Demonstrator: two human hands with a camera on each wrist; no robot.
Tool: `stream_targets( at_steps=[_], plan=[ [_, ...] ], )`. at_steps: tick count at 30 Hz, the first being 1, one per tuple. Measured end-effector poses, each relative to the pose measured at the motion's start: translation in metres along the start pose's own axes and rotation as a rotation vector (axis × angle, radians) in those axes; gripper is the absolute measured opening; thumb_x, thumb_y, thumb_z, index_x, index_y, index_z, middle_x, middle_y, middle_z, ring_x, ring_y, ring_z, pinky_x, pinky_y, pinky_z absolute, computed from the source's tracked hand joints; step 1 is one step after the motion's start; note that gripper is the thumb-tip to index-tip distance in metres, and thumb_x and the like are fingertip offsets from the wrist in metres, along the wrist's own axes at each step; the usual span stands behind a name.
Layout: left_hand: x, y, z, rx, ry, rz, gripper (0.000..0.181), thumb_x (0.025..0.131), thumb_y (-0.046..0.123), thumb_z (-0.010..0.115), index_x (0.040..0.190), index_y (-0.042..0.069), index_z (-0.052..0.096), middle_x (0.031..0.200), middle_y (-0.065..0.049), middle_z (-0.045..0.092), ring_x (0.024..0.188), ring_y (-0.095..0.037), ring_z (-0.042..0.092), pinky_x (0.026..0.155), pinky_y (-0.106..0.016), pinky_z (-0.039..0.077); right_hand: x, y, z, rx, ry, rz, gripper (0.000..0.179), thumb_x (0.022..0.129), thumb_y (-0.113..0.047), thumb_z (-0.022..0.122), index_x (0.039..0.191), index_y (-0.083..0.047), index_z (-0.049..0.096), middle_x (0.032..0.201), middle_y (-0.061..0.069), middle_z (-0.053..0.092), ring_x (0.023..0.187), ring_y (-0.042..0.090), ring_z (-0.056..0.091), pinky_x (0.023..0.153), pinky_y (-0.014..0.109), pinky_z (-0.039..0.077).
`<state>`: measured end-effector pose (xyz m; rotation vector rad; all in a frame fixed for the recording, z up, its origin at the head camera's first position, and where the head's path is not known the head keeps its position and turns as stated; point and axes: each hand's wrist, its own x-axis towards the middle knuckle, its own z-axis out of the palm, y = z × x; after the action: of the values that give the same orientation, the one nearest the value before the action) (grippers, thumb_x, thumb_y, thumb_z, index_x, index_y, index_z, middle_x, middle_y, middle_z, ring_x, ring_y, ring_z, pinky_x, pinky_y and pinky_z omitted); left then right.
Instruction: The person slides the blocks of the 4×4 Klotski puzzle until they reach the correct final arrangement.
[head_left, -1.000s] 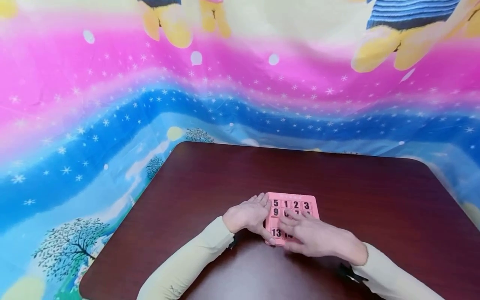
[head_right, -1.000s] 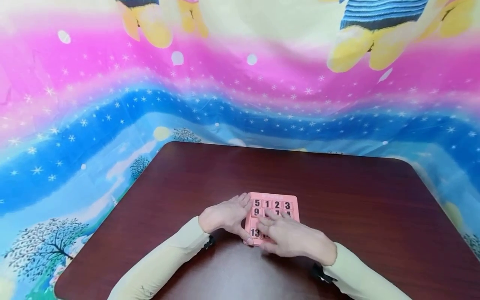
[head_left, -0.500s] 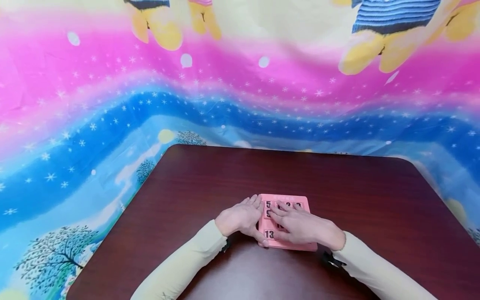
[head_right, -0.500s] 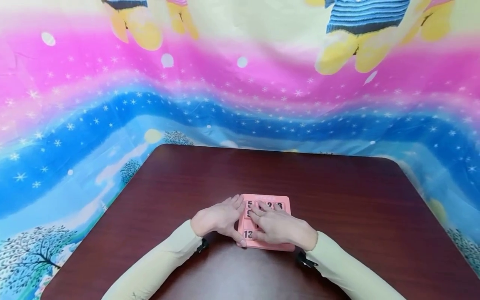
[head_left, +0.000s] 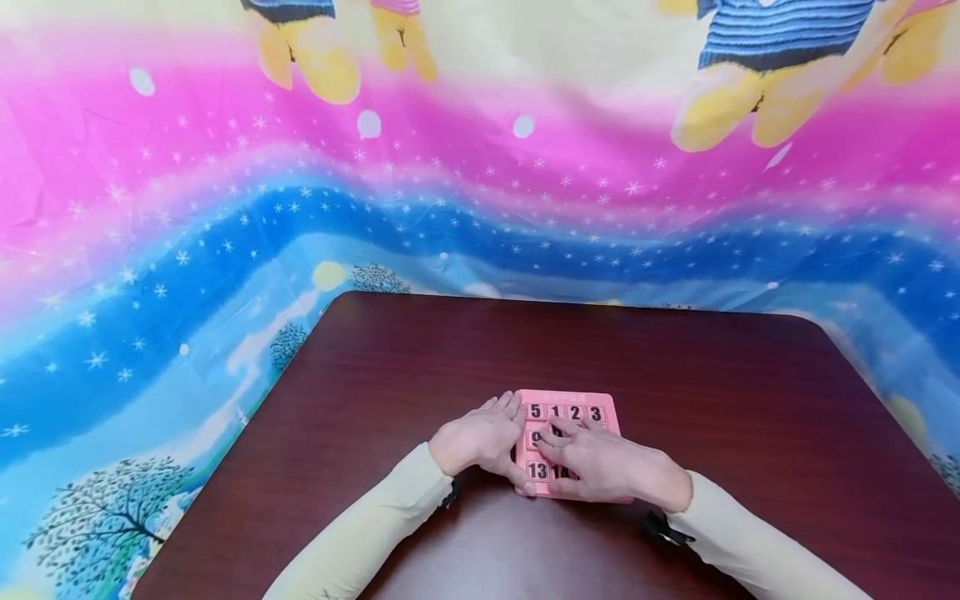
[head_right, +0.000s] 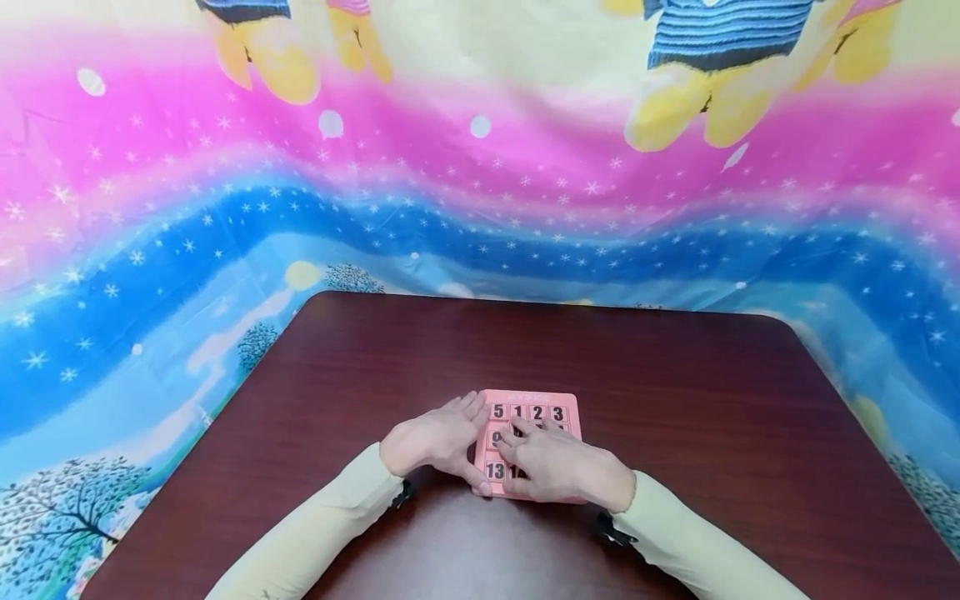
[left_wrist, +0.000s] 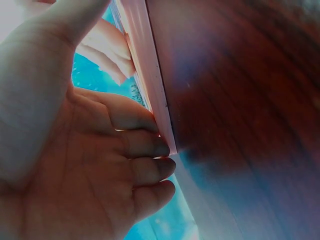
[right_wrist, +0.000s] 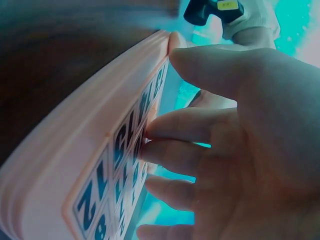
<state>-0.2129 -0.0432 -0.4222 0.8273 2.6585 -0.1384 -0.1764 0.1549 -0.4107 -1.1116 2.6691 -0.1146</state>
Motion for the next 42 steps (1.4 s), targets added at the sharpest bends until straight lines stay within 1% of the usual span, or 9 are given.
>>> stream_targets(
  at_steps=[5,9,14,17,21,25,30,35,42],
  plan=[
    [0.001,0.001,-0.001,0.011,0.008,0.0,0.125,0.068,0.08,0.066,0.156,0.003,0.02,0.165,-0.014,0.013,0.154,-0.026,0.014,0.127,-0.035,0.017,-0.008,-0.005,0.001,-0.046,0.033,-0.065,0.056,0.095,-0.046,0.058,0.139,-0.011,0.057,0.146,0.008,0.053,0.144,0.035,0.038,0.11,0.066,0.035],
    [0.0,0.002,0.0,0.002,0.004,-0.002,0.125,0.069,0.079,0.067,0.156,0.002,0.02,0.165,-0.015,0.013,0.154,-0.026,0.014,0.127,-0.035,0.017,-0.008,-0.006,-0.001,-0.028,0.028,-0.077,0.052,0.095,-0.047,0.057,0.136,-0.014,0.06,0.142,0.005,0.058,0.143,0.035,0.039,0.11,0.066,0.036],
    [-0.001,0.001,0.0,-0.002,0.009,-0.002,0.126,0.068,0.079,0.067,0.156,0.003,0.021,0.165,-0.016,0.014,0.153,-0.027,0.014,0.127,-0.036,0.018,-0.003,0.0,-0.01,-0.009,0.005,-0.094,0.047,0.098,-0.044,0.054,0.135,-0.016,0.061,0.138,0.002,0.061,0.142,0.034,0.041,0.111,0.056,0.041],
    [-0.001,0.001,0.0,-0.003,0.009,-0.001,0.127,0.067,0.08,0.067,0.156,0.002,0.021,0.165,-0.016,0.013,0.153,-0.027,0.014,0.127,-0.036,0.018,0.002,0.006,-0.016,0.046,-0.011,-0.061,0.049,0.098,-0.04,0.055,0.139,-0.013,0.056,0.144,0.007,0.056,0.144,0.035,0.038,0.112,0.054,0.04],
    [-0.001,0.0,0.0,-0.003,0.012,0.003,0.127,0.067,0.081,0.066,0.156,0.002,0.021,0.164,-0.016,0.014,0.153,-0.028,0.015,0.126,-0.037,0.018,0.01,0.015,-0.019,0.109,-0.018,0.014,0.058,0.098,-0.039,0.056,0.147,-0.01,0.046,0.153,0.012,0.044,0.148,0.037,0.028,0.117,0.056,0.033],
    [-0.002,0.0,0.0,-0.008,0.016,0.01,0.126,0.067,0.08,0.067,0.156,0.003,0.022,0.164,-0.016,0.015,0.153,-0.027,0.015,0.126,-0.037,0.018,0.019,0.023,-0.016,0.088,-0.014,0.02,0.062,0.098,-0.04,0.057,0.149,-0.008,0.042,0.156,0.014,0.039,0.149,0.038,0.026,0.119,0.055,0.031],
    [-0.002,0.0,0.001,-0.01,0.02,0.01,0.126,0.067,0.08,0.066,0.156,0.003,0.021,0.165,-0.015,0.015,0.153,-0.027,0.015,0.126,-0.036,0.018,0.027,0.027,-0.011,0.071,-0.03,0.053,0.064,0.098,-0.042,0.056,0.15,-0.009,0.041,0.159,0.014,0.032,0.15,0.038,0.023,0.119,0.059,0.028],
    [-0.002,0.0,0.001,-0.017,0.02,0.011,0.126,0.067,0.08,0.067,0.156,0.002,0.021,0.165,-0.016,0.015,0.153,-0.027,0.015,0.126,-0.036,0.018,0.031,0.03,-0.006,0.08,-0.044,0.082,0.063,0.098,-0.043,0.054,0.15,-0.009,0.041,0.16,0.012,0.032,0.151,0.036,0.021,0.117,0.063,0.027],
    [-0.002,0.0,0.0,-0.016,0.014,0.011,0.126,0.067,0.08,0.067,0.156,0.003,0.021,0.165,-0.015,0.015,0.154,-0.026,0.014,0.126,-0.036,0.018,0.031,0.028,-0.003,0.068,-0.054,0.105,0.066,0.097,-0.046,0.054,0.151,-0.011,0.039,0.161,0.009,0.031,0.152,0.033,0.019,0.118,0.062,0.025]
  ],
)
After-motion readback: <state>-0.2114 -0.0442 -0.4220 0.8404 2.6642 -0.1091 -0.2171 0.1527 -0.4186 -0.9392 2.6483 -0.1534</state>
